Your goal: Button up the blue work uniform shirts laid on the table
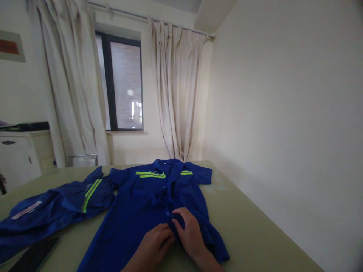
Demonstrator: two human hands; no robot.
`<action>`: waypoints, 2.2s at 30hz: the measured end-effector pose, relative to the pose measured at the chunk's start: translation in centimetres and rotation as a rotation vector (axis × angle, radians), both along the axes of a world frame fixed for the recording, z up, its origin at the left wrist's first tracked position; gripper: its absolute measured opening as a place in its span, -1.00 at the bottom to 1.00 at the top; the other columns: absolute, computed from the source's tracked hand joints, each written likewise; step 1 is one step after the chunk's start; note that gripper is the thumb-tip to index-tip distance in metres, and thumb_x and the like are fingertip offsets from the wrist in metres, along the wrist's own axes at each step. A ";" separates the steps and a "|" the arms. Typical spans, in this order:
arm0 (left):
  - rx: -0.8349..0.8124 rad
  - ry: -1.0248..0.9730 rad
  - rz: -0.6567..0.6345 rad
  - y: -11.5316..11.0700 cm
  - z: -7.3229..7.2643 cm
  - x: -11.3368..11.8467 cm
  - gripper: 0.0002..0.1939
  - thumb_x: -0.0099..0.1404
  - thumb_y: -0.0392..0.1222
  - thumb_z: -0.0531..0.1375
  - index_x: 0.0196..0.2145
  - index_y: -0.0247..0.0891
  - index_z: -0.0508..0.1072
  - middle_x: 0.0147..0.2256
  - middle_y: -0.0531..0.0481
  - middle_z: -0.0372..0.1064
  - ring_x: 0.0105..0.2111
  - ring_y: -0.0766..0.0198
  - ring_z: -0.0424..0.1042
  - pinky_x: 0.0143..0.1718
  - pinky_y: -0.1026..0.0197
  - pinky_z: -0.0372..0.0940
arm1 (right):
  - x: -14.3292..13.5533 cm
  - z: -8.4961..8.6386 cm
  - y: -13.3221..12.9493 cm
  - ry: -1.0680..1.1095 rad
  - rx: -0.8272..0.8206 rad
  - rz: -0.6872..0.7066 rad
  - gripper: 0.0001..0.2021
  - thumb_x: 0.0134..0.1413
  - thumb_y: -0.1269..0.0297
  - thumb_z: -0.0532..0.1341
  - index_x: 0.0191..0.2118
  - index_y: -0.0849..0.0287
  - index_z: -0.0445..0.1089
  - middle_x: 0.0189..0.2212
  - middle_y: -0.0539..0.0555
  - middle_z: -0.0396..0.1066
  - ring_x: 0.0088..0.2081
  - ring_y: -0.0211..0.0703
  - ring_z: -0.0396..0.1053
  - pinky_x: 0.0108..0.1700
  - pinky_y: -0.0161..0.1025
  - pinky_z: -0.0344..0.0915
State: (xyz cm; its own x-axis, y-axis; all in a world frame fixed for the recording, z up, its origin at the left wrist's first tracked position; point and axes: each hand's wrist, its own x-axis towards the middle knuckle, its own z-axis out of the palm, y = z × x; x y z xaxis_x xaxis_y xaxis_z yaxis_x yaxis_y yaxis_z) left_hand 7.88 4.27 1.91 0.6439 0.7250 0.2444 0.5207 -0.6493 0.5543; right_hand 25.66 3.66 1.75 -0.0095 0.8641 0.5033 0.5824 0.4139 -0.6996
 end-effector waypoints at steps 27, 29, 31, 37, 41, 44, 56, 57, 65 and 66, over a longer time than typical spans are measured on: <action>-0.206 -0.497 0.224 1.8 -0.1 -1.6 -0.83 0.26 -0.09 0.27 -0.41 -0.20 0.45 -0.38 0.05 0.45 -0.29 0.18 0.40 -0.22 0.21 0.25 | -0.3 0.1 -0.7 -0.097 -0.102 0.158 -0.83 0.32 0.35 0.19 -0.15 0.04 0.55 -0.22 0.01 0.54 -0.13 -0.09 0.48 -0.03 -0.26 0.30; -0.235 -0.496 0.217 2.0 0.0 -2.0 -0.84 0.21 -0.08 0.31 -0.40 -0.21 0.53 -0.37 0.03 0.51 -0.27 0.14 0.44 -0.17 0.18 0.27 | -0.3 0.3 -0.8 -0.087 -0.090 0.160 -0.83 0.31 0.36 0.19 -0.17 0.04 0.55 -0.24 0.01 0.49 -0.15 -0.12 0.47 -0.06 -0.28 0.30; -0.307 -0.456 0.199 2.1 0.1 -2.5 -0.81 0.21 -0.04 0.30 -0.35 -0.20 0.61 -0.32 0.01 0.57 -0.20 0.09 0.47 -0.09 0.15 0.28 | -0.3 0.6 -0.9 -0.066 -0.080 0.174 -0.82 0.31 0.38 0.19 -0.18 0.04 0.56 -0.24 0.02 0.46 -0.16 -0.14 0.45 -0.07 -0.29 0.30; -0.449 -0.438 0.089 2.6 0.2 -3.9 -0.67 0.31 0.05 0.20 -0.18 -0.20 0.64 -0.19 -0.01 0.61 -0.11 0.08 0.48 0.01 0.13 0.27 | -0.6 0.9 -0.9 -0.023 -0.074 0.230 -0.78 0.31 0.42 0.18 -0.18 0.02 0.59 -0.23 0.01 0.43 -0.16 -0.17 0.44 -0.07 -0.30 0.31; -0.478 -0.553 0.118 2.8 -0.4 -3.5 -0.74 0.19 -0.01 0.31 -0.30 -0.27 0.59 -0.34 0.01 0.55 -0.26 0.16 0.44 -0.16 0.18 0.29 | -0.6 0.8 -0.9 -0.031 -0.061 0.232 -0.79 0.30 0.41 0.21 -0.16 0.00 0.60 -0.24 0.01 0.44 -0.17 -0.16 0.45 -0.07 -0.29 0.32; -0.421 -0.525 0.175 2.5 -0.7 -2.8 -0.83 0.10 -0.12 0.35 -0.39 -0.26 0.55 -0.40 0.05 0.50 -0.30 0.19 0.41 -0.21 0.21 0.26 | -0.5 0.7 -1.0 -0.057 -0.053 0.216 -0.77 0.31 0.41 0.18 -0.18 0.01 0.60 -0.24 0.01 0.44 -0.17 -0.17 0.45 -0.08 -0.30 0.33; -0.472 -0.504 0.201 2.6 -1.0 -2.6 -0.76 0.10 -0.03 0.35 -0.35 -0.25 0.60 -0.37 0.03 0.54 -0.26 0.14 0.45 -0.16 0.18 0.28 | -0.4 0.1 -0.9 -0.147 -0.026 0.208 -0.75 0.37 0.36 0.13 -0.13 0.01 0.59 -0.24 0.02 0.44 -0.20 -0.18 0.45 -0.11 -0.31 0.35; -0.471 -0.511 0.205 2.6 -1.2 -2.6 -0.77 0.08 -0.05 0.36 -0.36 -0.26 0.58 -0.39 0.05 0.53 -0.27 0.15 0.44 -0.18 0.19 0.28 | -0.5 0.0 -0.9 -0.159 -0.023 0.210 -0.74 0.36 0.37 0.13 -0.13 0.00 0.59 -0.24 0.01 0.44 -0.20 -0.18 0.45 -0.12 -0.32 0.35; -0.447 -0.525 0.195 2.3 -1.2 -2.2 -0.78 0.08 -0.06 0.36 -0.45 -0.26 0.48 -0.48 0.09 0.43 -0.38 0.24 0.37 -0.30 0.24 0.22 | -0.7 0.3 -1.3 -0.286 0.052 0.202 -0.69 0.35 0.47 0.08 -0.12 0.02 0.56 -0.24 0.01 0.43 -0.21 -0.21 0.44 -0.15 -0.37 0.30; -0.438 -0.527 0.188 2.2 -1.1 -2.1 -0.78 0.08 -0.07 0.36 -0.45 -0.25 0.47 -0.47 0.10 0.43 -0.38 0.24 0.38 -0.29 0.24 0.23 | -0.7 0.3 -1.3 -0.307 0.066 0.193 -0.69 0.36 0.47 0.07 -0.12 0.02 0.56 -0.24 0.01 0.43 -0.21 -0.21 0.43 -0.15 -0.37 0.30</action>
State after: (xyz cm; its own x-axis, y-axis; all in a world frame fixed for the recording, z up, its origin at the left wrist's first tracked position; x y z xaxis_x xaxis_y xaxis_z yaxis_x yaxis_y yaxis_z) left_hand 5.73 6.48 0.84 0.3741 0.9152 0.1495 0.1926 -0.2344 0.9529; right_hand 24.95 2.31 2.07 -0.3279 0.7978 0.5060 0.6681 0.5745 -0.4728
